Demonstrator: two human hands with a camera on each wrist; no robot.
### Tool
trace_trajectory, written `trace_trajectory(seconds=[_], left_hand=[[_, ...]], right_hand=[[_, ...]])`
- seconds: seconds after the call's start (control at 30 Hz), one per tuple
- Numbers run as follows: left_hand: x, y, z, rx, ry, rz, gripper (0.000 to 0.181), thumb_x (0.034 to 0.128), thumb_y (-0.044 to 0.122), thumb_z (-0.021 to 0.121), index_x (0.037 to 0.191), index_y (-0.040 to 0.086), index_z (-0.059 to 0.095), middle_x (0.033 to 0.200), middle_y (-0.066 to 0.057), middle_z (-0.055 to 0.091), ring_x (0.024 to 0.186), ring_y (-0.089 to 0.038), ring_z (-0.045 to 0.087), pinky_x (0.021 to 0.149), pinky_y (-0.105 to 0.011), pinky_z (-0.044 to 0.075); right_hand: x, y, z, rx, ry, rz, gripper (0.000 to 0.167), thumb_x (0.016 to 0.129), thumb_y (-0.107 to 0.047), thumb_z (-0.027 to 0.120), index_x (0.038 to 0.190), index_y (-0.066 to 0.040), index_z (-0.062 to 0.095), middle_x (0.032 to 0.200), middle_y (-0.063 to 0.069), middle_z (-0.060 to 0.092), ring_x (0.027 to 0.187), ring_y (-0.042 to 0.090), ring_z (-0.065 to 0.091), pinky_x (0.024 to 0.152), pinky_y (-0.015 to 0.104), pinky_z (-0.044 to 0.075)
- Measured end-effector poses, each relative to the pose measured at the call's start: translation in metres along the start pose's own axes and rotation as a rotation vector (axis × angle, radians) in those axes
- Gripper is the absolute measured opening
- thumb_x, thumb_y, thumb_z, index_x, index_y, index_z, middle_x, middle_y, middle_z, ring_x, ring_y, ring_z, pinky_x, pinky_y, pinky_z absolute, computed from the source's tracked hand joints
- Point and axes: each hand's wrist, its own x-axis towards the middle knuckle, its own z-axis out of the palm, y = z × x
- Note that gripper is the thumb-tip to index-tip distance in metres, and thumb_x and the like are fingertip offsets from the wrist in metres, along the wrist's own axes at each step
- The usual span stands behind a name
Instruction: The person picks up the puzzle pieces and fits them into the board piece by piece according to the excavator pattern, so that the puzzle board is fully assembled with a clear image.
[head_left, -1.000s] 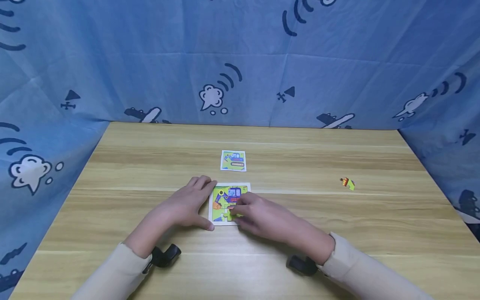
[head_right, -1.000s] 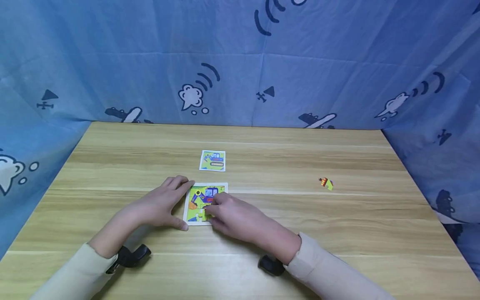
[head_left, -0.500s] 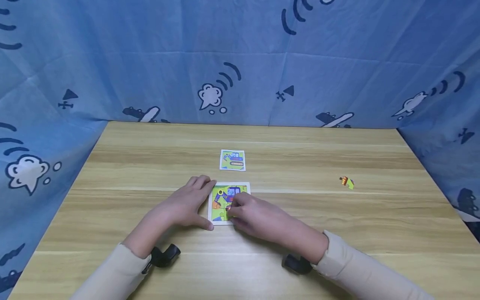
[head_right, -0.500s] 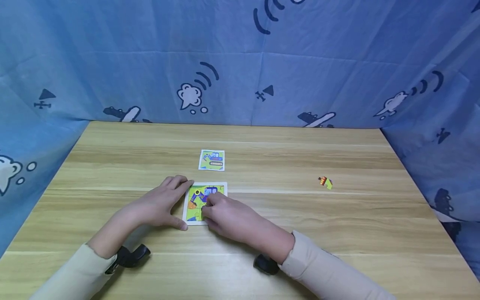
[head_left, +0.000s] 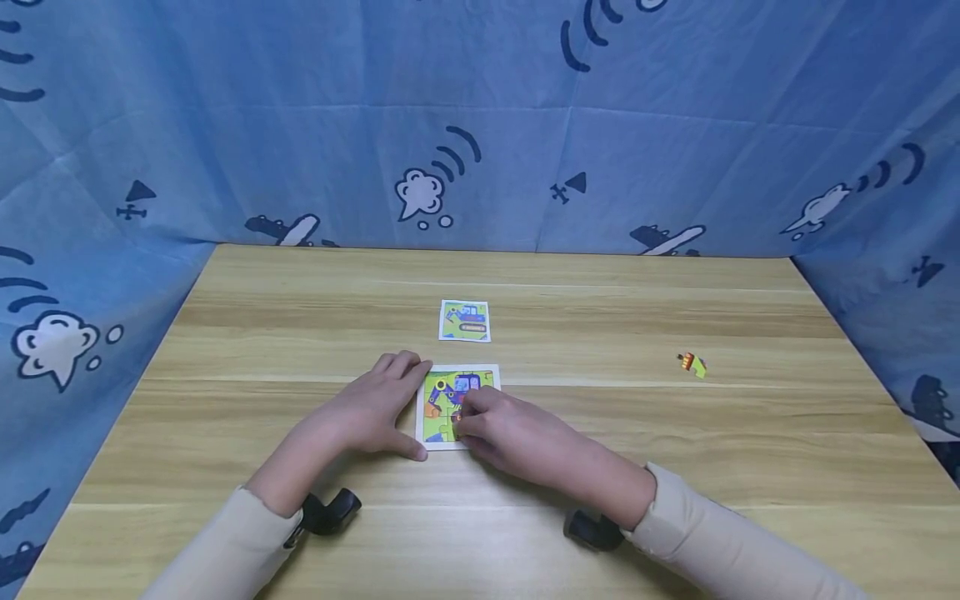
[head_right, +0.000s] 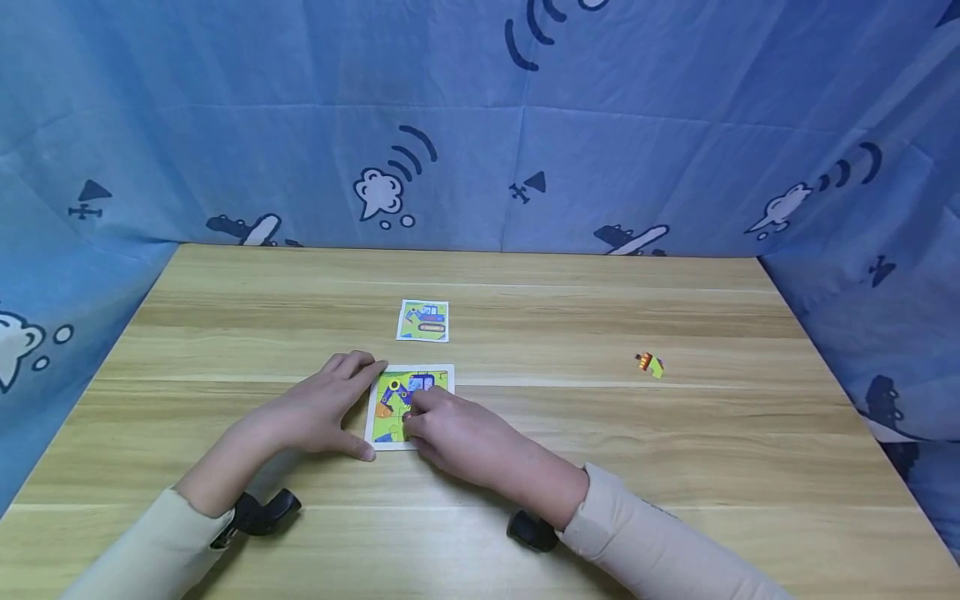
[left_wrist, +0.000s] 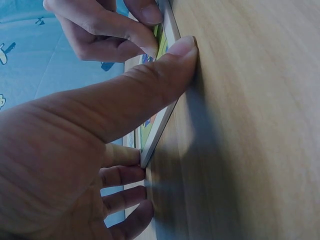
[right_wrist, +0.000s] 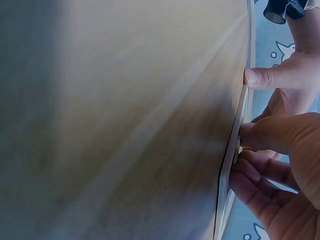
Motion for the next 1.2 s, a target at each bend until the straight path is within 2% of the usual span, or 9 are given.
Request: trace_trajectory(seconds=[0.17,0.5,0.67,0.83,1.0,1.2], left_hand=[[0.000,-0.001,0.001,-0.008,-0.002,-0.003,0.117,0.0758,0.049,0.092,0.164,0.003,0.031,0.164,-0.016,0.035,0.149,-0.034,0.035,0.124,-0.053,0.039],[0.001,-0.001,0.003,-0.009,-0.009,-0.023,0.117,0.0762,0.048,0.092,0.165,0.005,0.029,0.165,-0.015,0.034,0.151,-0.034,0.034,0.125,-0.053,0.039],[0.001,0.000,0.003,-0.014,-0.007,-0.028,0.117,0.0762,0.047,0.092,0.165,0.005,0.029,0.166,-0.015,0.034,0.151,-0.034,0.034,0.124,-0.054,0.039],[0.001,0.001,0.004,-0.015,-0.008,-0.022,0.117,0.0762,0.047,0.093,0.165,0.005,0.029,0.166,-0.015,0.034,0.151,-0.035,0.034,0.124,-0.054,0.040],[0.001,0.002,0.005,-0.008,0.000,-0.019,0.118,0.0754,0.048,0.093,0.164,0.003,0.030,0.165,-0.016,0.034,0.151,-0.035,0.034,0.123,-0.055,0.040],[0.002,0.002,0.003,0.002,0.003,-0.031,0.117,0.0750,0.048,0.093,0.164,0.004,0.031,0.165,-0.015,0.035,0.150,-0.035,0.034,0.123,-0.054,0.040]], right_hand=[[0.000,0.000,0.001,0.002,-0.002,0.002,0.008,0.095,-0.015,0.077,0.102,-0.014,0.082,0.101,-0.001,0.066,0.091,0.010,0.060,0.081,0.020,0.057],[0.001,0.000,0.000,-0.022,-0.040,0.022,0.012,0.097,-0.018,0.076,0.107,-0.015,0.082,0.105,-0.003,0.071,0.099,0.014,0.060,0.087,0.026,0.058],[-0.007,0.008,-0.005,0.056,-0.072,0.004,0.021,0.099,-0.020,0.072,0.118,-0.012,0.078,0.118,0.000,0.072,0.111,0.014,0.067,0.100,0.030,0.059],[-0.028,0.023,-0.012,0.193,-0.114,0.072,0.030,0.101,-0.023,0.069,0.130,-0.015,0.073,0.130,-0.001,0.071,0.124,0.015,0.066,0.109,0.036,0.056],[-0.056,0.041,-0.017,0.269,-0.032,0.151,0.028,0.101,-0.019,0.069,0.129,-0.014,0.073,0.132,0.001,0.071,0.125,0.018,0.067,0.108,0.040,0.057],[-0.097,0.078,-0.026,0.200,0.144,0.215,0.026,0.095,-0.008,0.074,0.121,-0.010,0.075,0.122,0.001,0.074,0.116,0.020,0.071,0.099,0.042,0.060]])
